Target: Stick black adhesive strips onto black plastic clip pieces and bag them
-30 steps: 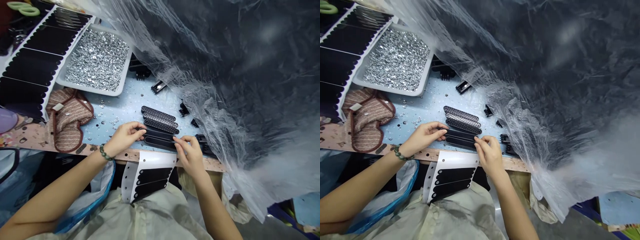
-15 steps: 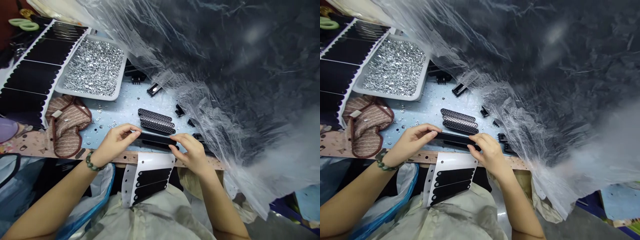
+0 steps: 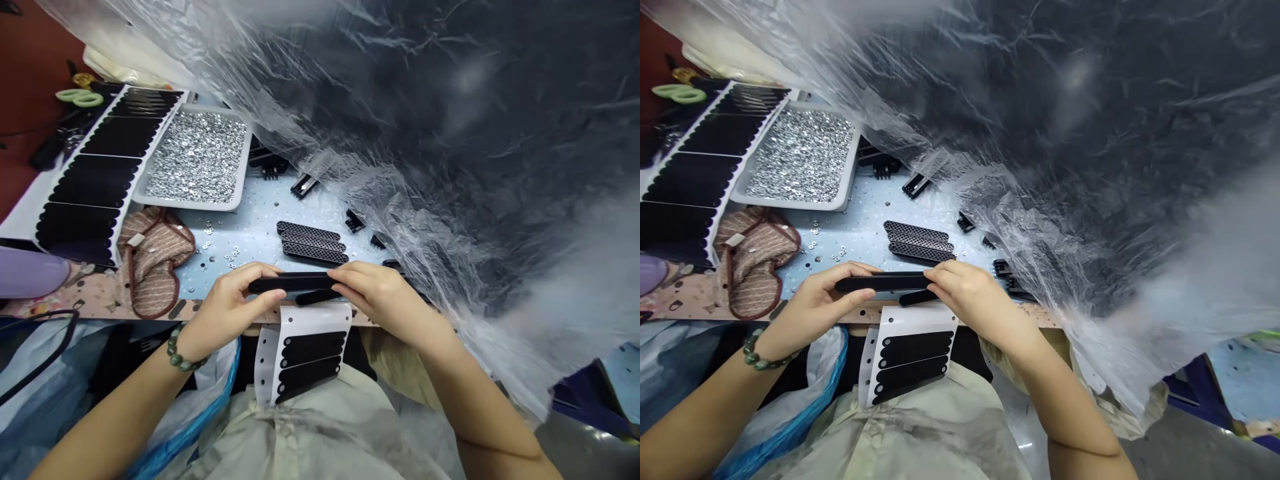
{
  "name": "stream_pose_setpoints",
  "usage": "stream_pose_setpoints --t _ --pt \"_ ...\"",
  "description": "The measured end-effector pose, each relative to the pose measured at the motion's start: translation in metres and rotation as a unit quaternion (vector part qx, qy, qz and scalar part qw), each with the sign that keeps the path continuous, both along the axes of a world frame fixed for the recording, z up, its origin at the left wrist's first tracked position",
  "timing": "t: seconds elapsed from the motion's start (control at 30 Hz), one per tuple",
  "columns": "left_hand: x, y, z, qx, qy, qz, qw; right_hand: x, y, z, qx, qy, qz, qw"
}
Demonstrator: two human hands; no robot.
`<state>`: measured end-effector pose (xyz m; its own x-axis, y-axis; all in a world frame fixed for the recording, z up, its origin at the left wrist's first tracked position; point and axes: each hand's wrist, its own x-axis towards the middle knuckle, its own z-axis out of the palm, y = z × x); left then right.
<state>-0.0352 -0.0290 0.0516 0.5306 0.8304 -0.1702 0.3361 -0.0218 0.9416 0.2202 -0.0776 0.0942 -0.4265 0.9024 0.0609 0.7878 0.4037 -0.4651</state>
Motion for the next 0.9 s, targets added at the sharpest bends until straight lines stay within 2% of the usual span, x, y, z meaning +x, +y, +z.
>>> stream_pose_setpoints --t 0.2,0.4,0.5,0.57,0.63,0.7,0.8,0.9 --pt "0.000 -0.008 0.003 -0.003 0.002 0.000 1.000 -0.010 0.004 0.006 0.025 -0.142 0.064 0.987" --pt "-0.002 -0.013 -0.002 -0.022 -0.013 0.027 0.999 -0.026 0.005 0.002 0.114 -0.277 0.114 0.947" --pt "-0.003 -0.015 -0.005 -0.041 0.001 0.037 0.998 -0.029 0.005 0.000 0.155 -0.312 0.124 0.929" --pt "-0.003 -0.016 -0.005 -0.063 -0.001 0.035 0.997 -0.029 0.004 0.000 0.171 -0.304 0.126 0.929" --pt "-0.003 -0.015 -0.002 -0.105 -0.023 0.020 0.994 -0.028 0.003 0.001 0.170 -0.274 0.117 0.939" --pt "-0.003 -0.013 0.002 -0.172 -0.058 -0.023 0.983 -0.029 0.002 0.003 0.158 -0.243 0.109 0.951" --pt "0.001 -0.012 0.007 -0.301 -0.097 -0.102 0.943 -0.028 0.002 0.007 0.167 -0.232 0.128 0.950" --pt "0.007 -0.015 0.004 -0.360 -0.121 -0.117 0.918 -0.025 0.004 0.009 0.193 -0.204 0.146 0.949"
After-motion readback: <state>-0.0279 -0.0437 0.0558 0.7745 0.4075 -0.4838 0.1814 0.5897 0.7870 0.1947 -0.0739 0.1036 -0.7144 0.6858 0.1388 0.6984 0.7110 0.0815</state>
